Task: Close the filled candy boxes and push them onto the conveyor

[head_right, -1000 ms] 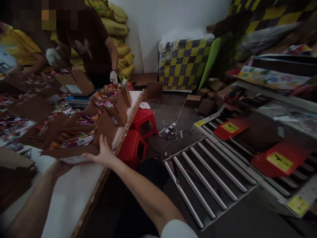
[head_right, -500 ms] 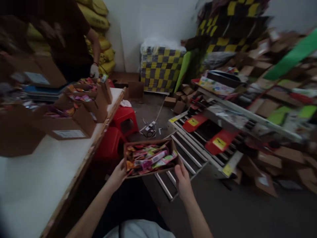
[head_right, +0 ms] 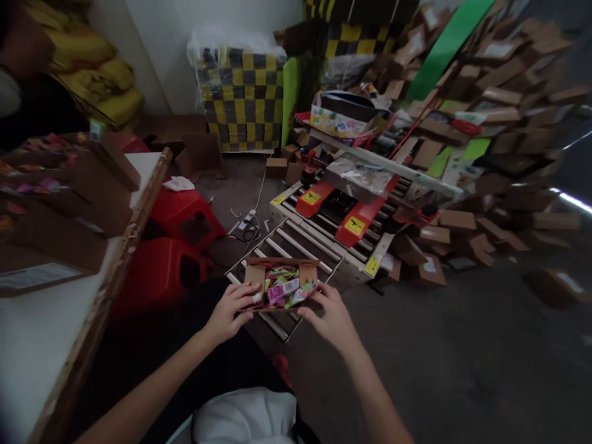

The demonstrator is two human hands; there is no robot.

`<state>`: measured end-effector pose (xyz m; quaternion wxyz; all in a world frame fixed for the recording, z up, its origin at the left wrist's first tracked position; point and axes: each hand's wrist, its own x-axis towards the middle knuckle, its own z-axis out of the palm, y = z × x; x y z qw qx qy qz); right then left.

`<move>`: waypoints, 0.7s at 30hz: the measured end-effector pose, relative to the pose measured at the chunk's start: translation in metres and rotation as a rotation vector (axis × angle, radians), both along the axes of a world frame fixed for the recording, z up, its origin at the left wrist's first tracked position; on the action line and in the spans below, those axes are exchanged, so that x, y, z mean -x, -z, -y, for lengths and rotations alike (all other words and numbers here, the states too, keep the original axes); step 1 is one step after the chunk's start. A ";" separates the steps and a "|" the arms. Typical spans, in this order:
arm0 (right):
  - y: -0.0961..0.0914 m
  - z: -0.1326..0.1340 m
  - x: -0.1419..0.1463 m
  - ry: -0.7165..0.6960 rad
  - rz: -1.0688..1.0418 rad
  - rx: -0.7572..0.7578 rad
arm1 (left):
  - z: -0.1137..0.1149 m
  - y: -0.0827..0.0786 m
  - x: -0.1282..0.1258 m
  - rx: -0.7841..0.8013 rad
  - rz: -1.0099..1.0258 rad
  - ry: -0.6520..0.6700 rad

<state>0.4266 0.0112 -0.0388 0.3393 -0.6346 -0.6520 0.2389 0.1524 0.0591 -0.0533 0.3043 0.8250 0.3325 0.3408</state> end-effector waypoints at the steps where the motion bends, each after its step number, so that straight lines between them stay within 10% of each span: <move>1: 0.000 -0.007 0.000 0.016 0.050 0.000 | -0.005 -0.002 -0.002 0.003 -0.048 -0.009; 8: 0.020 -0.034 0.024 0.356 0.310 -0.119 | -0.020 0.010 -0.022 0.034 0.050 -0.441; 10: 0.021 -0.029 0.033 0.416 0.357 -0.170 | -0.026 0.013 -0.024 0.113 0.090 -0.394; 14: 0.009 -0.025 0.050 0.122 0.412 -0.192 | -0.042 0.014 -0.023 0.338 0.173 -0.107; 21: -0.016 -0.067 0.061 -0.148 0.550 0.058 | -0.051 0.022 -0.026 0.249 0.145 -0.141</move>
